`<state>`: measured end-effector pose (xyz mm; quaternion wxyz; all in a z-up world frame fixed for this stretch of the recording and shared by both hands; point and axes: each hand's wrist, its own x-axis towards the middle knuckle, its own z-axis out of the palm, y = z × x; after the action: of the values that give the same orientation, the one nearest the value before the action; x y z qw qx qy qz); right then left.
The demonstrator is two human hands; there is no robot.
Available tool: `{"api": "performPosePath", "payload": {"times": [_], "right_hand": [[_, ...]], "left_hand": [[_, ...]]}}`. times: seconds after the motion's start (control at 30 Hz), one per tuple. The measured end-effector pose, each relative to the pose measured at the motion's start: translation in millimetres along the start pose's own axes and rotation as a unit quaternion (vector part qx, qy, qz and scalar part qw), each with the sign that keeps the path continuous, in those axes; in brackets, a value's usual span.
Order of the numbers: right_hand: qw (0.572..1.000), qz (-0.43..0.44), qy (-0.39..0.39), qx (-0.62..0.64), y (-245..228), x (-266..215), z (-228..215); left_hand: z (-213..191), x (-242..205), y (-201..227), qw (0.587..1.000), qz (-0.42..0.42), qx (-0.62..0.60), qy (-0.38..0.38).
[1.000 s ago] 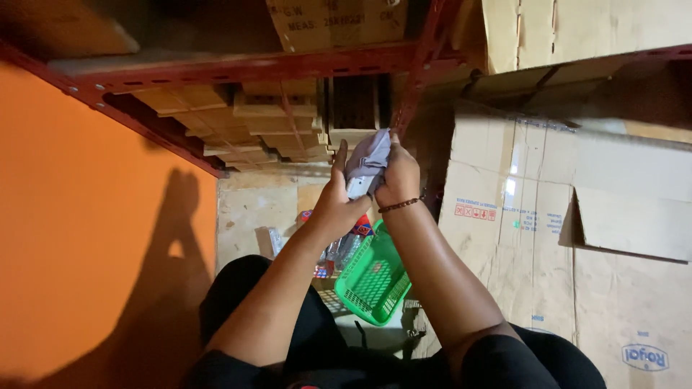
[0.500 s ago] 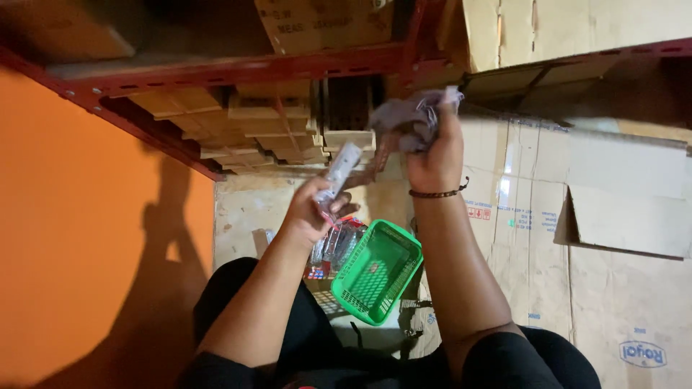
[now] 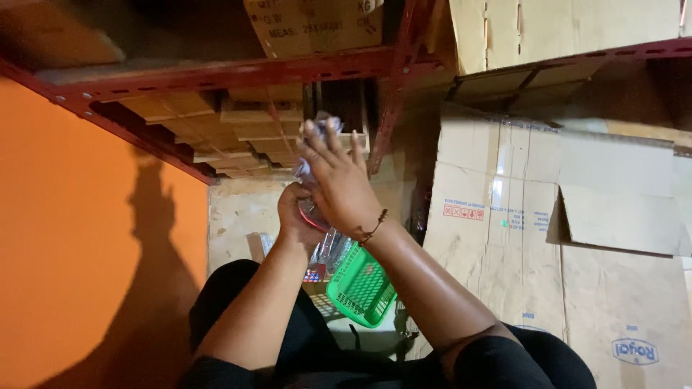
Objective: The person sits on the floor and wipes small packaged hardware items with a cloth, one at a time, then places them into a green basket. The person repeats this process for multiple items, handling each package individually and arranging them in the basket.
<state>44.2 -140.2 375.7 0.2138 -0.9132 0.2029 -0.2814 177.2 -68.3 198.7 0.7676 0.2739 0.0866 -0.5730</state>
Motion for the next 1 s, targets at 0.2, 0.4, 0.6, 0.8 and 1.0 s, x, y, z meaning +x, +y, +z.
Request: {"api": "performPosePath", "payload": {"times": [0.2, 0.4, 0.6, 0.8, 1.0], "right_hand": [[0.995, -0.059, -0.078, 0.024, 10.6, 1.6, -2.0], [0.959, -0.157, -0.152, 0.183, 6.3, 4.4, -23.2], [0.97, 0.013, -0.185, 0.159, 15.6, 6.4, -45.4], [0.961, 0.101, -0.226, 0.121, 56.9, 9.0, -52.3], [0.962, 0.164, -0.206, 0.072, 62.6, 11.9, -67.8]], "left_hand": [[15.5, 1.1, 19.8, 0.997, -0.017, -0.075, -0.018], [152.3, -89.4, 21.2, 0.996, 0.027, -0.05, -0.076], [114.1, -52.7, 19.5, 0.992, -0.03, 0.03, -0.116], [1.2, 31.6, -5.6, 0.983, -0.036, 0.122, 0.129], [-102.9, 100.5, -52.4, 0.871, 0.017, 0.449, 0.198]]}}
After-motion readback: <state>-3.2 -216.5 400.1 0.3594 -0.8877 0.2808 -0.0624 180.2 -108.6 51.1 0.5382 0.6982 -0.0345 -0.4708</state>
